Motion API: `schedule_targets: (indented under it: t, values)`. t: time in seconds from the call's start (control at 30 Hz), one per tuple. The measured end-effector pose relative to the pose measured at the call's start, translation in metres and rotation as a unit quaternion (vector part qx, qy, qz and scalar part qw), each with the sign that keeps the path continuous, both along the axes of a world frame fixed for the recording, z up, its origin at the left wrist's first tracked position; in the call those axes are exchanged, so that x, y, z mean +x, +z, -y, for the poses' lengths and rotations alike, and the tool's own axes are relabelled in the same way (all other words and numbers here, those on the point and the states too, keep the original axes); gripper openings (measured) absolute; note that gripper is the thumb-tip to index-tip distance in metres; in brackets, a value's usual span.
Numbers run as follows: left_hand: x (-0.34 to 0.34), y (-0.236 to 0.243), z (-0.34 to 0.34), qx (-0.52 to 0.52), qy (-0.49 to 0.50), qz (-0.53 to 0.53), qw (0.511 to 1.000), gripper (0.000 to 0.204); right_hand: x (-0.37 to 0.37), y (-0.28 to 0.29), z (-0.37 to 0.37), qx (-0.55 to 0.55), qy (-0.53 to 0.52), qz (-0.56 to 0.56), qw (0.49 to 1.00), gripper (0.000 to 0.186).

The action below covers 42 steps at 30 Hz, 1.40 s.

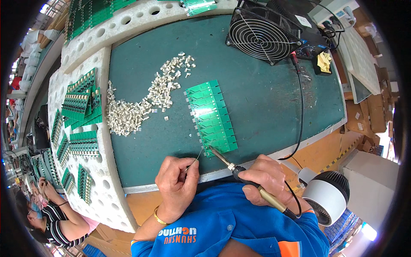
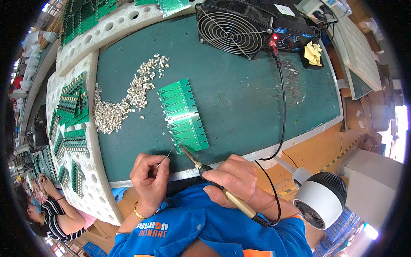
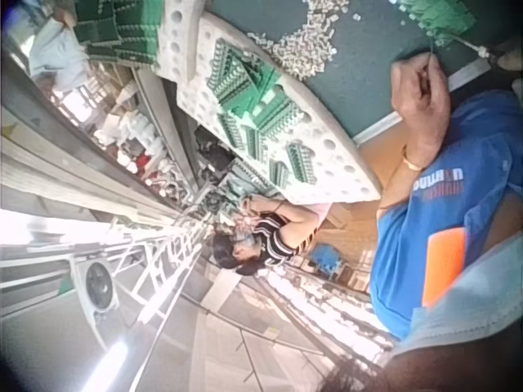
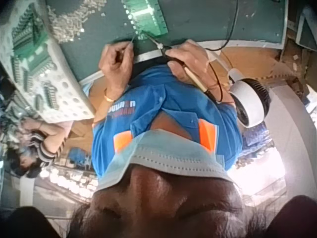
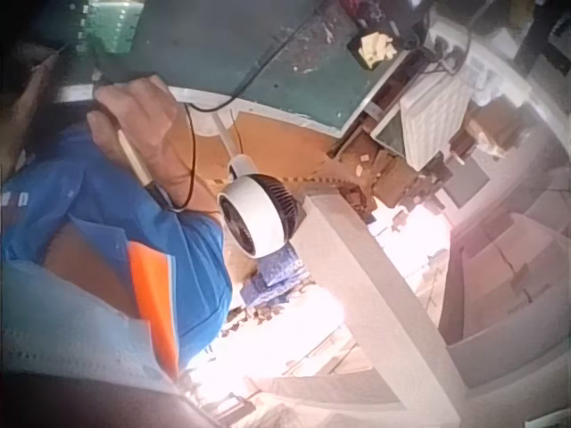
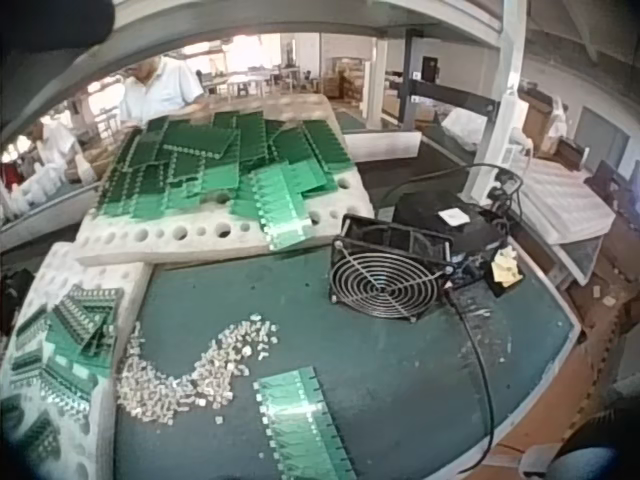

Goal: The person solders electronic components onto printed circuit boards using a soldering iron and solder wire. They pull out additional solder wire and solder more components onto another circuit board.

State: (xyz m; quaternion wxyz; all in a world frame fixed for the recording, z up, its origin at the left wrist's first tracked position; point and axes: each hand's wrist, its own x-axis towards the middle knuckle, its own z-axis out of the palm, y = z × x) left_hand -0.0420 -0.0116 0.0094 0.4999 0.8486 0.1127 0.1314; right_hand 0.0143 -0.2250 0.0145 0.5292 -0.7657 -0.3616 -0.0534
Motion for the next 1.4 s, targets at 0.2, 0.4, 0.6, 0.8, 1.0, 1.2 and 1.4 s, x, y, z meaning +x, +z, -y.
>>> schedule_targets:
  t: [0.2,0.4,0.6,0.8,1.0,1.2,1.4]
  values:
    - [0.000,-0.002,-0.002,0.013,-0.001,0.012,1.000,0.010,0.000,-0.002,-0.003,-0.005,-0.004,-0.004,1.000,0.025]
    - [0.001,-0.004,-0.002,0.041,-0.004,0.025,0.999,0.015,0.002,-0.004,-0.002,0.005,-0.007,-0.003,1.000,0.025]
    - [0.000,-0.003,0.003,0.031,0.022,-0.006,0.999,0.018,0.018,0.006,0.008,0.052,-0.035,0.065,0.996,0.023]
    - [-0.003,-0.006,0.001,0.023,0.025,-0.014,0.999,0.016,0.061,0.030,0.046,0.049,-0.241,0.203,0.948,0.016]
    - [-0.006,-0.008,0.001,0.042,0.018,0.005,0.999,0.017,0.129,0.049,0.088,0.022,-0.440,0.192,0.877,0.016]
    - [-0.007,-0.007,-0.003,0.058,0.009,0.003,0.998,0.018,0.198,0.038,0.116,-0.026,-0.516,0.224,0.826,0.015]
    - [0.004,0.000,-0.001,0.069,-0.034,0.030,0.997,0.017,0.227,0.035,0.152,-0.202,-0.445,0.138,0.861,0.032]
